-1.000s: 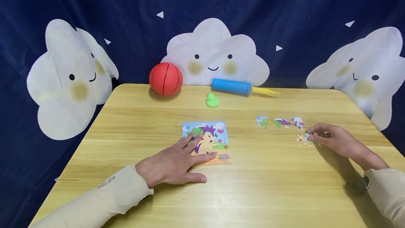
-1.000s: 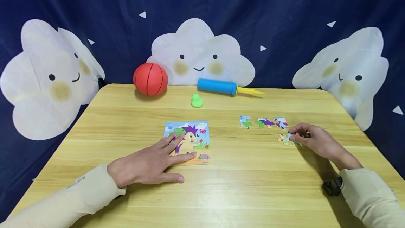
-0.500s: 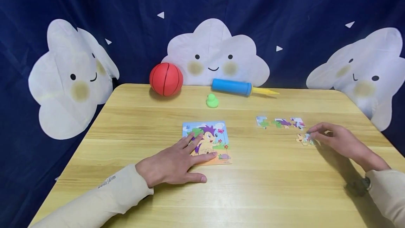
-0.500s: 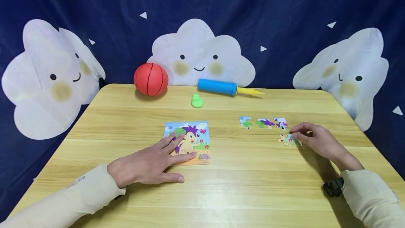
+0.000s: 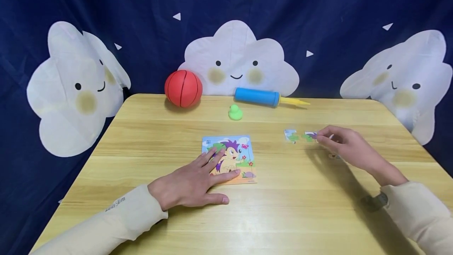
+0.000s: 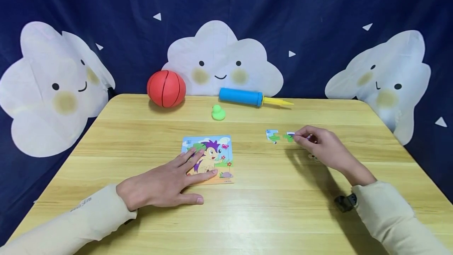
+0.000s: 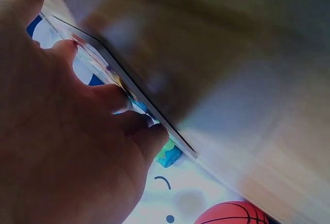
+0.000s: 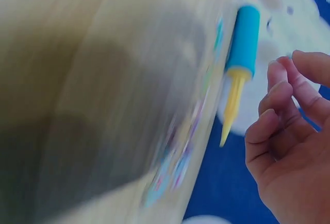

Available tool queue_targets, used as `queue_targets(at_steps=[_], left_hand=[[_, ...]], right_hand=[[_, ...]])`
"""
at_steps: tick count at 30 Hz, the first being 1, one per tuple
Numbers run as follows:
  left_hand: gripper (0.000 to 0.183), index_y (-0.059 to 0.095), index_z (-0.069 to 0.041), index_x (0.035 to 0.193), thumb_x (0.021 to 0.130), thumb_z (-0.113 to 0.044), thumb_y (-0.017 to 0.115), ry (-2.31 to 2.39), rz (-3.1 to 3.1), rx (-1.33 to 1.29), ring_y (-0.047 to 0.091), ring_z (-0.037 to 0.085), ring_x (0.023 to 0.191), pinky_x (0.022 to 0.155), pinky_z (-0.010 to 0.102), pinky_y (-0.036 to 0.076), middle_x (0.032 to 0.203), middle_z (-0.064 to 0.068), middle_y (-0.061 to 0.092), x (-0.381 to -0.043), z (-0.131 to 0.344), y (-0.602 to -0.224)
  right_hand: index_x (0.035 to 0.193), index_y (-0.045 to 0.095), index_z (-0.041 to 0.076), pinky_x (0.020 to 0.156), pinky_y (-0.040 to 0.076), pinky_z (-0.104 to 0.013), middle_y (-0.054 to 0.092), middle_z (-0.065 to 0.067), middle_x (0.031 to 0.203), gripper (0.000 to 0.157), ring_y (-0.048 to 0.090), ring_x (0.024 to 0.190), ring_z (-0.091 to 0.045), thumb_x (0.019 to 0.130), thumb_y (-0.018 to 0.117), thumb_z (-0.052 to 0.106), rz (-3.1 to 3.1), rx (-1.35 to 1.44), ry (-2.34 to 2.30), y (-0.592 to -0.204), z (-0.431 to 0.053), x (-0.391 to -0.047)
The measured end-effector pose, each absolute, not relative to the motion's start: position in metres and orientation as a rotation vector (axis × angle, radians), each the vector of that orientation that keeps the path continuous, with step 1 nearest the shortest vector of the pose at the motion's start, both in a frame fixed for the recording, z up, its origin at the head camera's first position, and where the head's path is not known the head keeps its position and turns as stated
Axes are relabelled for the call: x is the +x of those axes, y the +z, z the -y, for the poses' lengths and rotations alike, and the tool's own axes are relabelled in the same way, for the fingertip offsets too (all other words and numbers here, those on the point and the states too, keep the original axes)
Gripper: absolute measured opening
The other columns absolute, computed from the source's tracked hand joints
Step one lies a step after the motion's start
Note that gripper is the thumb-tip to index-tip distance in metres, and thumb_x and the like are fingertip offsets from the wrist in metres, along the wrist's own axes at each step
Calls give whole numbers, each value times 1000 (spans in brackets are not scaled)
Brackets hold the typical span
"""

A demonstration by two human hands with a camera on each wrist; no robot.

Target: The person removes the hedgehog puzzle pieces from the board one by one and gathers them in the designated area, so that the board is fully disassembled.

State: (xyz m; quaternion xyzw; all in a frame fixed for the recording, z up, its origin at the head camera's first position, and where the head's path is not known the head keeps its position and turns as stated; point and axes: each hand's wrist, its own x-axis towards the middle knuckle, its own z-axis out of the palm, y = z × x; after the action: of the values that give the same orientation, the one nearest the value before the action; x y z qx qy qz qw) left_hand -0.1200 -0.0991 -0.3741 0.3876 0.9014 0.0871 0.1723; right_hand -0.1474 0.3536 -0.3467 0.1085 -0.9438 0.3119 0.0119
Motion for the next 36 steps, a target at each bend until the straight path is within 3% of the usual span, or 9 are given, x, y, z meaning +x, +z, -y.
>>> queue_targets(at_steps=[7, 20, 27, 36], left_hand=[[68, 37, -48, 168, 106, -72, 52, 231, -2569, 1086, 5, 41, 171, 138, 58, 15, 184, 15, 12, -120, 103, -372], [69, 34, -52, 168, 105, -76, 49, 215, -2594, 1000, 6, 40, 171, 134, 59, 29, 185, 12, 11, -120, 106, -374], [68, 34, -50, 168, 106, -73, 51, 226, -2586, 1016, 6, 41, 171, 134, 60, 28, 184, 14, 11, -119, 106, -374], [70, 34, -51, 168, 105, -74, 51, 209, -2564, 992, 2, 43, 171, 136, 60, 24, 185, 12, 8, -121, 105, -372]], right_hand=[[110, 80, 12, 69, 53, -25, 77, -5, 100, 17, 64, 80, -12, 109, 70, 26, 2949, 534, 992, -343, -292, -160], [110, 81, 12, 76, 55, -29, 76, 1, 103, 11, 63, 86, -15, 103, 77, 20, 3011, 856, 993, -358, -191, -181], [122, 82, 8, 76, 52, -27, 72, -5, 107, 29, 60, 89, -17, 99, 84, 26, 3044, 990, 834, -364, -163, -183], [117, 80, 10, 82, 53, -31, 67, -3, 106, 28, 60, 94, -19, 95, 88, 25, 3140, 886, 811, -369, -148, -183]])
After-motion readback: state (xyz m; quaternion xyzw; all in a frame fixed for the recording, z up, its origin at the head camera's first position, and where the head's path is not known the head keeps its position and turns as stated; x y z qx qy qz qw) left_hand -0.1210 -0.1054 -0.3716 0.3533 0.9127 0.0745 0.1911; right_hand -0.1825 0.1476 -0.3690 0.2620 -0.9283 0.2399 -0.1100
